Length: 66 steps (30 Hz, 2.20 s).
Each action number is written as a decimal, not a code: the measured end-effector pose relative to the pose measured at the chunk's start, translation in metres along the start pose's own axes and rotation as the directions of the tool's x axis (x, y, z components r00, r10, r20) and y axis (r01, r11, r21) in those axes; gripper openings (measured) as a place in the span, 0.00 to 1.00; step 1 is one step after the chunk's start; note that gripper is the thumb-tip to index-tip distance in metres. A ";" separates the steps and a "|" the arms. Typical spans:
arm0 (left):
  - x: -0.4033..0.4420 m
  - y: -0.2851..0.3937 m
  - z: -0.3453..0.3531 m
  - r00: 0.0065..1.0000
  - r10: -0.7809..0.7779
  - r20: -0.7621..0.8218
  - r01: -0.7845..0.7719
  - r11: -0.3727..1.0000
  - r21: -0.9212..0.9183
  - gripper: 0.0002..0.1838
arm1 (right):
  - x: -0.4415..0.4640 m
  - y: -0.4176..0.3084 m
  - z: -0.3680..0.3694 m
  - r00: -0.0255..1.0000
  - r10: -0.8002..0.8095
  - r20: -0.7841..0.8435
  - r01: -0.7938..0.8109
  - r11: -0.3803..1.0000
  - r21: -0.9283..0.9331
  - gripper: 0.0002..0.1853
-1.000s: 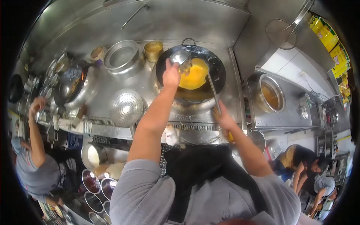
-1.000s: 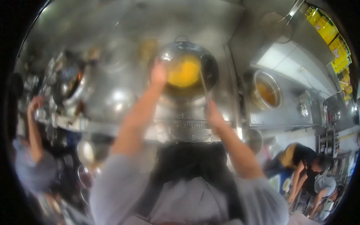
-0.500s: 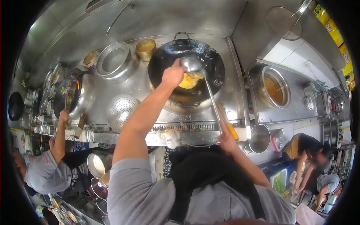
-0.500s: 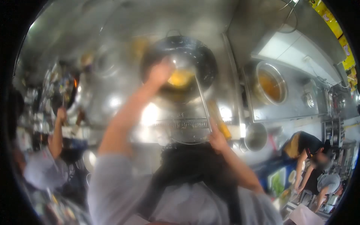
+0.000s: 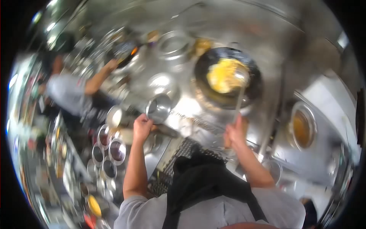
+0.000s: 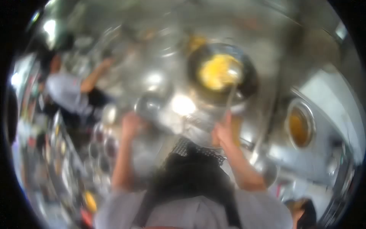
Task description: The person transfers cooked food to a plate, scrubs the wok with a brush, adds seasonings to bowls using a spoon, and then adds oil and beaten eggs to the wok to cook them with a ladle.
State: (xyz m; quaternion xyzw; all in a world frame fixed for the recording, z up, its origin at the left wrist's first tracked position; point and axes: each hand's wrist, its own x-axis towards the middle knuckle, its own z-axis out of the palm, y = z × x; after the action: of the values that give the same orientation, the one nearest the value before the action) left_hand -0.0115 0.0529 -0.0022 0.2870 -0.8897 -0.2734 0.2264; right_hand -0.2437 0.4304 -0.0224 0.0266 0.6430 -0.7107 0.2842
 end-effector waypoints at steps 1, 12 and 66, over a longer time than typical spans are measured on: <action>-0.044 0.007 -0.025 0.995 -0.080 -0.067 0.075 0.995 -0.072 0.09 | -0.009 0.012 -0.004 0.999 0.021 0.024 -0.023 0.998 0.058 0.40; -0.369 0.072 -0.207 0.538 -0.630 -0.560 0.604 0.751 -0.266 0.09 | 0.116 0.054 -0.010 0.993 -0.051 0.102 0.058 0.996 -0.065 0.15; -0.137 0.177 -0.058 0.998 -0.065 -0.019 0.040 0.786 -0.617 0.05 | -0.022 0.018 -0.036 0.906 0.246 0.344 -0.352 0.890 0.290 0.06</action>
State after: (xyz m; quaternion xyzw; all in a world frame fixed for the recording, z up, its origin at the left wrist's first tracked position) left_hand 0.0529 0.2410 0.1165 0.2274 -0.7392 -0.5488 0.3172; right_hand -0.2288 0.4721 -0.0357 0.0683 0.4457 -0.7551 0.4759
